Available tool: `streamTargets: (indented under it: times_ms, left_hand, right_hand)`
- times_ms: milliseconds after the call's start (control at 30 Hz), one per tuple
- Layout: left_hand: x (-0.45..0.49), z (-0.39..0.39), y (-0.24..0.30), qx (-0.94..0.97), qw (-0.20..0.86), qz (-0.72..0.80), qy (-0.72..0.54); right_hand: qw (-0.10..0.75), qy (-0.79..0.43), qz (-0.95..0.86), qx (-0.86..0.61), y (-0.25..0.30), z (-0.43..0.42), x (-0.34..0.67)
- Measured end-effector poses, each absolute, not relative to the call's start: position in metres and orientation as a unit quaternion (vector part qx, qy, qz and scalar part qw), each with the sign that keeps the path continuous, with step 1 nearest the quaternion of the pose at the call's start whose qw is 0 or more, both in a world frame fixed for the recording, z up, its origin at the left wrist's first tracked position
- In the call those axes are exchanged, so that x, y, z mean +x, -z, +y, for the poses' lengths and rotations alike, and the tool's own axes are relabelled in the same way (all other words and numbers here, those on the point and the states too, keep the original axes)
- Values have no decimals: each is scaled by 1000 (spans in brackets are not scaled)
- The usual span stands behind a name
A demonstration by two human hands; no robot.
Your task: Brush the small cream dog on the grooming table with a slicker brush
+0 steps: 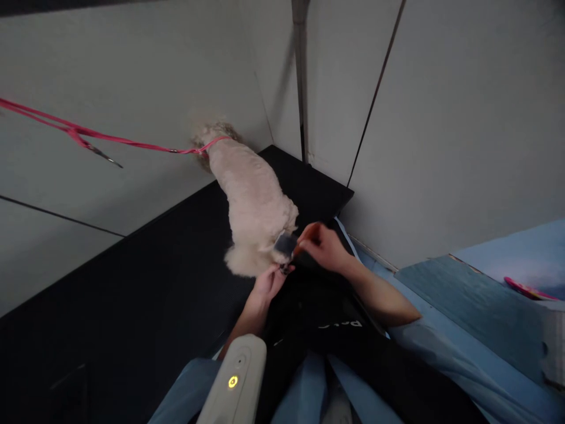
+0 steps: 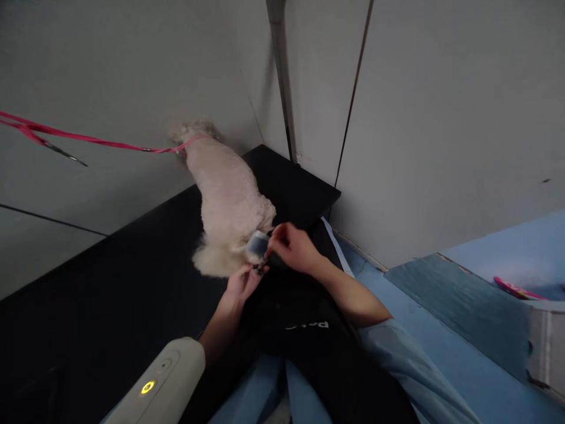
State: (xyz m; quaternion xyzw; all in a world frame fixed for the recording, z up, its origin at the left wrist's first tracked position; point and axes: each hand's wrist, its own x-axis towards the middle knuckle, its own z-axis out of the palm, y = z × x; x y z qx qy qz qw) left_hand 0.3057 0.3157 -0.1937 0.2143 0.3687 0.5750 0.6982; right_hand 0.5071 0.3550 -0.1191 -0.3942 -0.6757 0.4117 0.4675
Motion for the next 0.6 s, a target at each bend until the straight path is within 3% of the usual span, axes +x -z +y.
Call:
streamTargets:
  times_ms: [67,200,300,433,600]
  left_hand:
    - [313,316,200,258,686,404,-547]
    - [321,313,214,350,670,424,-499]
    - [321,304,222,407,652,440,-465]
    - [319,288,227,459,587,490,-452]
    - [321,274,231,444,547,525,-478]
  right_hand:
    - [520,-384,-620,-445,124,357,510]
    - [448,-456,-658,-399,130,356,517]
    - [472,-444,-629,-429,133,352,522]
    - [399,-467,-675,-408,136,349,523]
    - [401,-465,-663,-430,133,347,518]
